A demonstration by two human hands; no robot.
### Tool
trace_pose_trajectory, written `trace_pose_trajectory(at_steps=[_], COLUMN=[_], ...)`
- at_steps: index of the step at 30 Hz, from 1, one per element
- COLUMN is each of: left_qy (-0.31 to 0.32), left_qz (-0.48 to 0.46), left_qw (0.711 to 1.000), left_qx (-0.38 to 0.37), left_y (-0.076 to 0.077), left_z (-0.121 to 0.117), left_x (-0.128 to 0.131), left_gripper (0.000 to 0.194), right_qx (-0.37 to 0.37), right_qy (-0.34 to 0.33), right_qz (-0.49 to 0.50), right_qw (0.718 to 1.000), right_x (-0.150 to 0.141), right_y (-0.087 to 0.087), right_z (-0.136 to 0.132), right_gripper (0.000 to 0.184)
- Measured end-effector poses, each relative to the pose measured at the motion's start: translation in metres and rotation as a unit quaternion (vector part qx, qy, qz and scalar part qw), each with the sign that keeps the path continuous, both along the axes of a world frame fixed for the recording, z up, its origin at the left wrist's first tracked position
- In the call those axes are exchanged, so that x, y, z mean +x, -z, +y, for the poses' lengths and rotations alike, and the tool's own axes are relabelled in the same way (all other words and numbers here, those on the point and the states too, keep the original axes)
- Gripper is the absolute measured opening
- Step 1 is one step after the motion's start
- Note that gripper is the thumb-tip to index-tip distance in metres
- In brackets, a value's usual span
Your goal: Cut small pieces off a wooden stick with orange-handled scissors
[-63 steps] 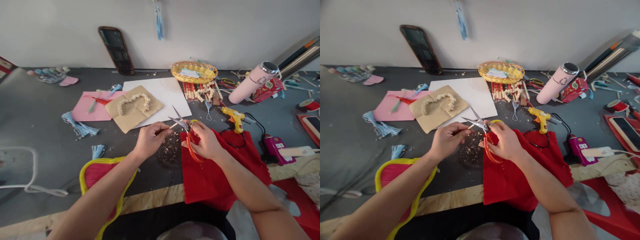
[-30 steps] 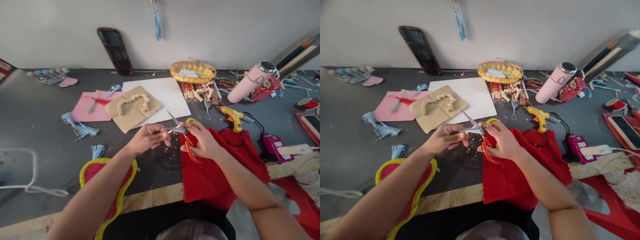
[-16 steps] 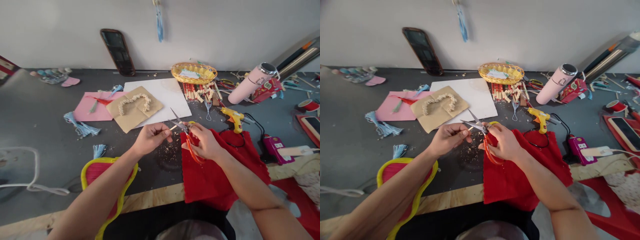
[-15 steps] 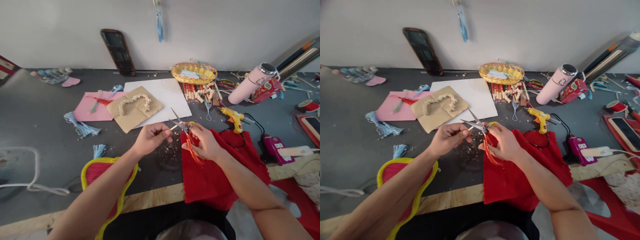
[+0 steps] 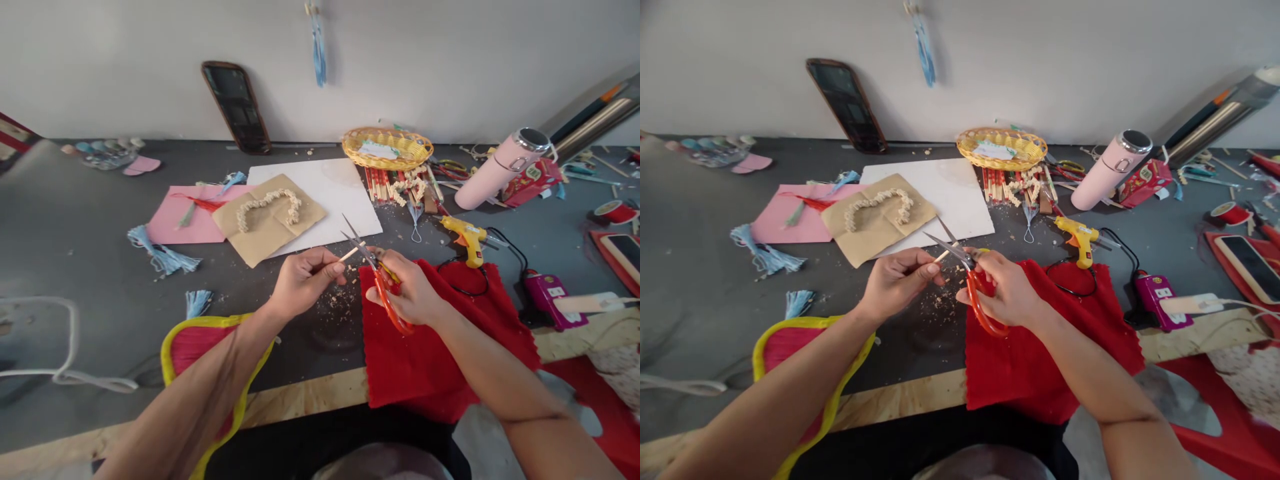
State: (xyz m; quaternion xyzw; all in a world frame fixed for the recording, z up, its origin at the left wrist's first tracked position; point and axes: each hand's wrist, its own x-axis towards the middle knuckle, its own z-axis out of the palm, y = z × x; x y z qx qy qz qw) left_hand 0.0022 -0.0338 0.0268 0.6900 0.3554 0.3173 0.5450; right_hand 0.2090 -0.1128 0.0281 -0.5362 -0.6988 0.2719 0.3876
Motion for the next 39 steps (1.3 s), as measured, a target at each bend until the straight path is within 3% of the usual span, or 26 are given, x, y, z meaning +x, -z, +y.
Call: trace_pose_trajectory(at_steps=[6, 17, 20, 26, 39], left_qy=[-0.001, -0.006, 0.0, 0.029, 0.069], left_qz=[-0.005, -0.013, -0.012, 0.0, -0.04], left_qw=[1.0, 0.999, 0.999, 0.999, 0.996], left_qx=[0.031, 0.048, 0.038, 0.028, -0.044], left_y=[0.003, 0.003, 0.005, 0.006, 0.005], left_z=[0.0, 0.0, 0.001, 0.006, 0.01], left_x=[0.0, 0.0, -0.001, -0.003, -0.006], left_gripper=[0.029, 0.03, 0.031, 0.034, 0.037], right_qx=[-0.022, -0.129, -0.108, 0.006, 0.046], right_qy=[0.002, -0.013, -0.007, -0.01, 0.0], right_qz=[0.027, 0.135, 0.087, -0.01, -0.065], right_qw=[0.999, 0.982, 0.99, 1.0, 0.997], right_x=[-0.002, -0.005, -0.005, 0.001, 0.001], right_y=[-0.002, -0.006, -0.005, 0.006, 0.005], right_z=[-0.002, -0.005, -0.004, 0.001, 0.001], right_gripper=[0.051, 0.055, 0.059, 0.069, 0.069])
